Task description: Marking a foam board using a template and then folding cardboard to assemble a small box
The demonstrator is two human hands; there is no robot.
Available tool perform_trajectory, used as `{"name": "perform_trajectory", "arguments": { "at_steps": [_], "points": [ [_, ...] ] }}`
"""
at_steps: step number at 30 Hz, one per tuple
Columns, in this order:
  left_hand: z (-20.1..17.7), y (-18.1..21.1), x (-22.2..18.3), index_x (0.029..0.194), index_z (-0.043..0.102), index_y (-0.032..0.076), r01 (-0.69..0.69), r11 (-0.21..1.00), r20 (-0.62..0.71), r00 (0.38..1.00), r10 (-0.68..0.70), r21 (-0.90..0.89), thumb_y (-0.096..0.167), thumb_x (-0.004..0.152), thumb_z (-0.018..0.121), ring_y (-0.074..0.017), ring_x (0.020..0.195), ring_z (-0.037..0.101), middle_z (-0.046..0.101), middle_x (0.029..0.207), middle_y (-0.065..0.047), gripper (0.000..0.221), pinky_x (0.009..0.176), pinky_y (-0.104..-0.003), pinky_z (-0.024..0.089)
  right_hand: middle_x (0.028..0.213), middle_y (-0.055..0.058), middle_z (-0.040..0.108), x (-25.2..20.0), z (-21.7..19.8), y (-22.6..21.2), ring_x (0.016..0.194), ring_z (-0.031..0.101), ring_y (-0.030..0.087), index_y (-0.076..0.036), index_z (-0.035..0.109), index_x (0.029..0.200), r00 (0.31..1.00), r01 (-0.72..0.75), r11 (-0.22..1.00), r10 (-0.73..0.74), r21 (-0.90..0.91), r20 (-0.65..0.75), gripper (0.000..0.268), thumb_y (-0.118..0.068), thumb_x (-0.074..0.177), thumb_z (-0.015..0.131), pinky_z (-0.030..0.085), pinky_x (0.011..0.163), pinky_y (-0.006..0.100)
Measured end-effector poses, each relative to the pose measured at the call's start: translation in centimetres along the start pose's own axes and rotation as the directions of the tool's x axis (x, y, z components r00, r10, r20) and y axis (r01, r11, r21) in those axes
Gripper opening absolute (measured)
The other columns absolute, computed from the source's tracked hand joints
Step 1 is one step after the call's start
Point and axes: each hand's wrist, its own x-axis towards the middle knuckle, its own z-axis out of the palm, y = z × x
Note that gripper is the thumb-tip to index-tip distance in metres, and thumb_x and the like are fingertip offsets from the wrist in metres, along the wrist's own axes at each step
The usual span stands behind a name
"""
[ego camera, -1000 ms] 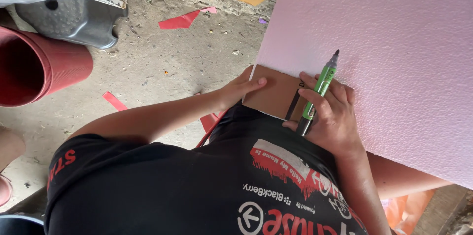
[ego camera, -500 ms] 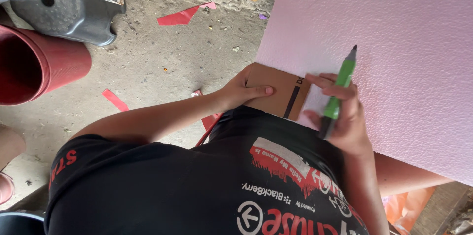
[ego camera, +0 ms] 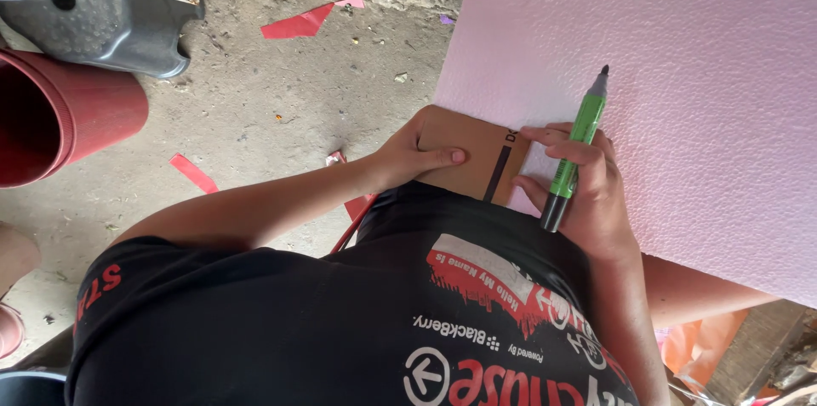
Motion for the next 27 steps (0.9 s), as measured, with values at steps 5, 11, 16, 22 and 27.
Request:
{"name": "perform_trajectory", "arguments": {
  "at_steps": [5,11,16,22,27],
  "points": [
    [-0.1,-0.4,-0.1,0.140,0.050,0.012,-0.009,1.000,-0.003,1.000,0.009,0.008,0.043,0.077,0.088,-0.0367,0.120,0.062,0.063,0.129,-0.024,0.080,0.097,-0.050,0.052,0.125,0.010,0.075,0.1,-0.1,-0.2,0.114,0.065,0.040,-0.009,0.049,0.111,1.000,0.000,1.000,0.000,0.008,0.009,0.050,-0.008,0.080,0.089,0.045,0.095,0.047],
    [0.2,-0.7,0.1,0.141,0.049,0.012,-0.008,1.000,-0.004,1.000,0.008,0.019,0.044,0.077,0.088,-0.0377,0.123,0.061,0.062,0.130,-0.024,0.082,0.099,-0.051,0.052,0.126,0.010,0.075,0.0,-0.1,-0.1,0.116,0.065,0.040,-0.010,0.049,0.111,1.000,-0.008,1.000,0.008,-0.005,0.019,0.050,-0.007,0.080,0.088,0.045,0.095,0.047],
    [0.3,-0.8,0.2,0.139,0.050,0.012,-0.013,1.000,-0.011,1.000,0.013,0.004,0.043,0.077,0.089,-0.0363,0.122,0.061,0.063,0.129,-0.024,0.079,0.098,-0.050,0.052,0.126,0.009,0.075,0.0,-0.1,0.0,0.114,0.065,0.040,-0.011,0.049,0.110,1.000,0.000,1.000,0.000,-0.009,0.022,0.048,-0.007,0.082,0.087,0.045,0.094,0.046],
    [0.4,0.6,-0.8,0.137,0.050,0.012,-0.014,0.999,-0.016,1.000,0.014,0.032,0.043,0.076,0.089,-0.0393,0.125,0.059,0.062,0.131,-0.025,0.079,0.101,-0.052,0.050,0.125,0.010,0.075,0.1,-0.1,0.0,0.114,0.065,0.040,-0.010,0.049,0.110,1.000,0.002,1.000,-0.002,-0.013,0.026,0.048,-0.007,0.081,0.087,0.045,0.094,0.046],
    [0.5,0.3,-0.5,0.137,0.050,0.011,-0.017,0.998,-0.016,1.000,0.018,0.055,0.042,0.071,0.093,-0.0405,0.125,0.060,0.062,0.131,-0.026,0.084,0.102,-0.052,0.049,0.124,0.010,0.076,0.1,0.0,0.0,0.113,0.065,0.040,-0.010,0.050,0.109,1.000,0.006,1.000,-0.006,-0.004,0.017,0.048,-0.006,0.080,0.088,0.046,0.095,0.047]
  ]
}}
